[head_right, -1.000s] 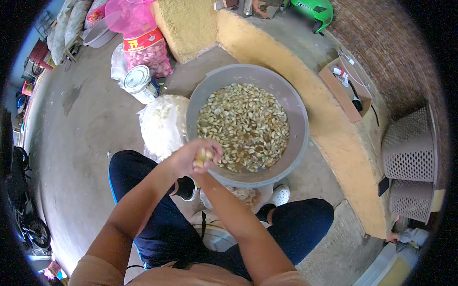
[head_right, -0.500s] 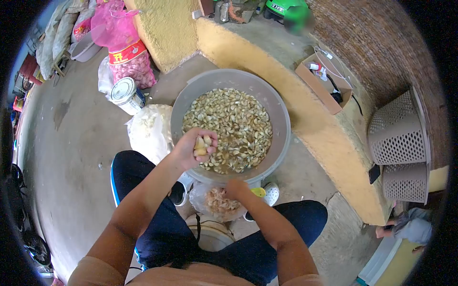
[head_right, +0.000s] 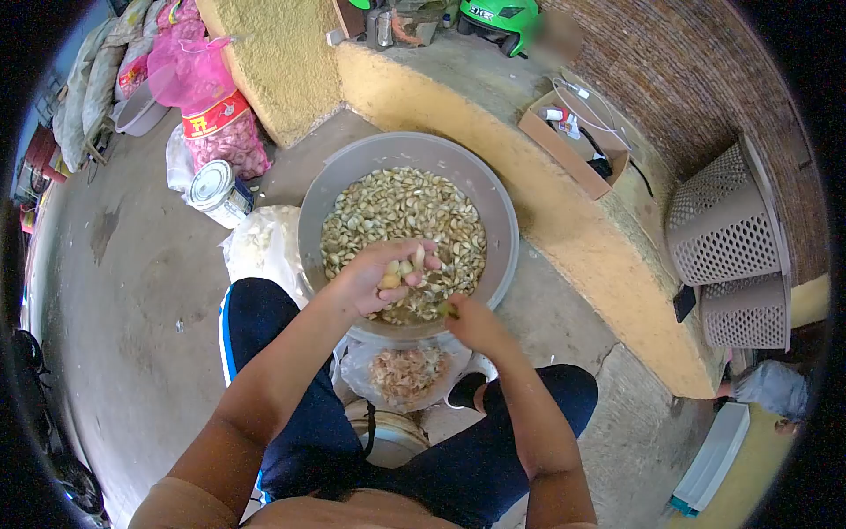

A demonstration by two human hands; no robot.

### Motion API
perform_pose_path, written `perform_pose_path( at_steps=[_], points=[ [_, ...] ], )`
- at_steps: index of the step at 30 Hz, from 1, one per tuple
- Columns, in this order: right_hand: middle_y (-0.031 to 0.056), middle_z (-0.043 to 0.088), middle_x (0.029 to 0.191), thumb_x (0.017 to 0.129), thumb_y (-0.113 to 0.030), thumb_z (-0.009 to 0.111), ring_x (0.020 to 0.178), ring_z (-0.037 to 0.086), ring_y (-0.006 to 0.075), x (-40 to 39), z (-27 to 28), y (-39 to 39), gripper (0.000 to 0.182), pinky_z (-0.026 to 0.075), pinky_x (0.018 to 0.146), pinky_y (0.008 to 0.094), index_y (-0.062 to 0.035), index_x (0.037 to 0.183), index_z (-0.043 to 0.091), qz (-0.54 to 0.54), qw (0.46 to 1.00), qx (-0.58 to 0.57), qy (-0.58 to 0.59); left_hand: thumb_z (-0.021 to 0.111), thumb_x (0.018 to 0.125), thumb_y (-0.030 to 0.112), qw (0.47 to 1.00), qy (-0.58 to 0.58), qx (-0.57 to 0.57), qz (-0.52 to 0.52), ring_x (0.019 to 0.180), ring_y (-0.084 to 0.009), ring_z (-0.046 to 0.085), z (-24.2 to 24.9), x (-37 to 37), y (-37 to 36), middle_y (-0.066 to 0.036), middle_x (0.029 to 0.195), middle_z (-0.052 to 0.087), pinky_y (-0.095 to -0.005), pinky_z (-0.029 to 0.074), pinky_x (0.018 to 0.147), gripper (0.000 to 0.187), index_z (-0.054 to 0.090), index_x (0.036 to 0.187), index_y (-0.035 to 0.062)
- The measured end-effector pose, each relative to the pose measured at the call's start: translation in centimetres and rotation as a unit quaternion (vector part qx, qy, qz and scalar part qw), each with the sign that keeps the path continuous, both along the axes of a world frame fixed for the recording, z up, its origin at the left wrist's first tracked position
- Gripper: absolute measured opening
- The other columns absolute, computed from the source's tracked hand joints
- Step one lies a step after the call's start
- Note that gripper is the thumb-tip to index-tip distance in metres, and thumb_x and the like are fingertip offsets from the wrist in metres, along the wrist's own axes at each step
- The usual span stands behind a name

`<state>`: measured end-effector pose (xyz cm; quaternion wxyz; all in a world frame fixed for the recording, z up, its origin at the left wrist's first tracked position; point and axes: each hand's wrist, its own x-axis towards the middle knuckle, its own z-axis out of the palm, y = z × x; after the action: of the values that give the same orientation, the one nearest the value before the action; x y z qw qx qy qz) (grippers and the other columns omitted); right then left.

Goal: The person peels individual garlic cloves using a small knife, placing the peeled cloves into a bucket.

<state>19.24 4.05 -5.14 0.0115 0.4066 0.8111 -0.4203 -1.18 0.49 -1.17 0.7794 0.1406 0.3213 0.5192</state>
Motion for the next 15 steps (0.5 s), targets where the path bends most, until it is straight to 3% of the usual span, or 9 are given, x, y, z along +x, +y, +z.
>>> perform_pose_path(
  at_steps=[1, 2, 4, 7, 10, 13, 15],
  points=[
    [0.0181, 0.058, 0.078, 0.074, -0.011, 0.055, 0.071, 0.058, 0.0299, 0.2, 1.5, 0.4, 0.021, 0.044, 0.064, 0.0347, 0.0035, 0.089, 0.053, -0.058, 0.998, -0.036, 0.011, 0.051, 0.083, 0.017, 1.0, 0.008, 0.012, 0.002, 0.057, -0.0096, 0.049, 0.2, 0.2, -0.1, -0.012, 0.088, 0.054, -0.0148, 0.031, 0.031, 0.025, 0.046, 0.1, -0.0007],
    [0.0129, 0.056, 0.075, 0.075, -0.01, 0.056, 0.068, 0.055, 0.0235, 0.5, 2.2, 0.7, 0.019, 0.044, 0.062, 0.0316, 0.0014, 0.089, 0.052, -0.108, 0.984, -0.103, 0.1, 0.054, 0.083, 0.017, 1.0, 0.016, 0.023, 0.003, 0.056, -0.0086, 0.047, 0.3, 0.3, -0.2, -0.012, 0.086, 0.054, -0.0143, 0.03, 0.031, 0.024, 0.047, 0.099, 0.0003],
    [0.0023, 0.051, 0.069, 0.076, -0.009, 0.056, 0.063, 0.05, 0.0108, 1.1, 3.3, 1.1, 0.015, 0.042, 0.06, 0.0253, -0.0028, 0.088, 0.052, -0.204, 0.912, -0.229, 0.272, 0.055, 0.083, 0.017, 0.999, 0.04, 0.016, -0.001, 0.054, -0.0075, 0.045, -0.2, 0.6, -0.2, -0.01, 0.081, 0.053, -0.0143, 0.029, 0.031, 0.022, 0.047, 0.096, 0.0019],
    [-0.0013, 0.051, 0.072, 0.078, -0.01, 0.057, 0.062, 0.048, 0.0071, 1.0, 5.7, 1.0, 0.014, 0.04, 0.059, 0.0218, -0.0061, 0.089, 0.05, -0.195, 0.884, -0.246, 0.346, 0.056, 0.082, 0.013, 0.995, 0.076, 0.048, -0.042, 0.053, -0.0072, 0.043, 0.0, 0.8, -0.3, -0.009, 0.077, 0.053, -0.0148, 0.028, 0.031, 0.018, 0.047, 0.093, 0.0019],
    [-0.0024, 0.05, 0.071, 0.077, -0.014, 0.062, 0.062, 0.046, 0.0052, 0.0, 6.1, 0.4, 0.018, 0.038, 0.058, 0.0199, -0.006, 0.087, 0.05, -0.136, 0.908, -0.19, 0.348, 0.057, 0.082, 0.017, 0.987, 0.104, 0.086, -0.09, 0.051, -0.0069, 0.043, 0.3, 0.9, -0.4, -0.007, 0.073, 0.052, -0.0152, 0.028, 0.032, 0.019, 0.049, 0.091, 0.0022],
    [-0.0004, 0.051, 0.067, 0.075, -0.023, 0.066, 0.061, 0.046, 0.008, -0.3, 6.3, -0.1, 0.028, 0.038, 0.055, 0.0228, -0.0027, 0.088, 0.053, -0.096, 0.966, -0.09, 0.222, 0.058, 0.082, 0.019, 0.984, 0.113, 0.084, -0.111, 0.05, -0.0064, 0.043, 0.1, 1.1, -0.6, -0.006, 0.071, 0.051, -0.0156, 0.028, 0.032, 0.021, 0.051, 0.093, 0.0019],
    [0.0027, 0.051, 0.064, 0.073, -0.026, 0.067, 0.06, 0.047, 0.0097, -0.6, 5.8, -0.1, 0.031, 0.039, 0.054, 0.0252, -0.0015, 0.087, 0.053, -0.085, 0.972, -0.055, 0.213, 0.058, 0.081, 0.018, 0.984, 0.106, 0.072, -0.121, 0.051, -0.0061, 0.043, 0.1, 1.3, -0.7, -0.005, 0.071, 0.051, -0.0157, 0.028, 0.033, 0.023, 0.052, 0.095, 0.0013]
  ],
)
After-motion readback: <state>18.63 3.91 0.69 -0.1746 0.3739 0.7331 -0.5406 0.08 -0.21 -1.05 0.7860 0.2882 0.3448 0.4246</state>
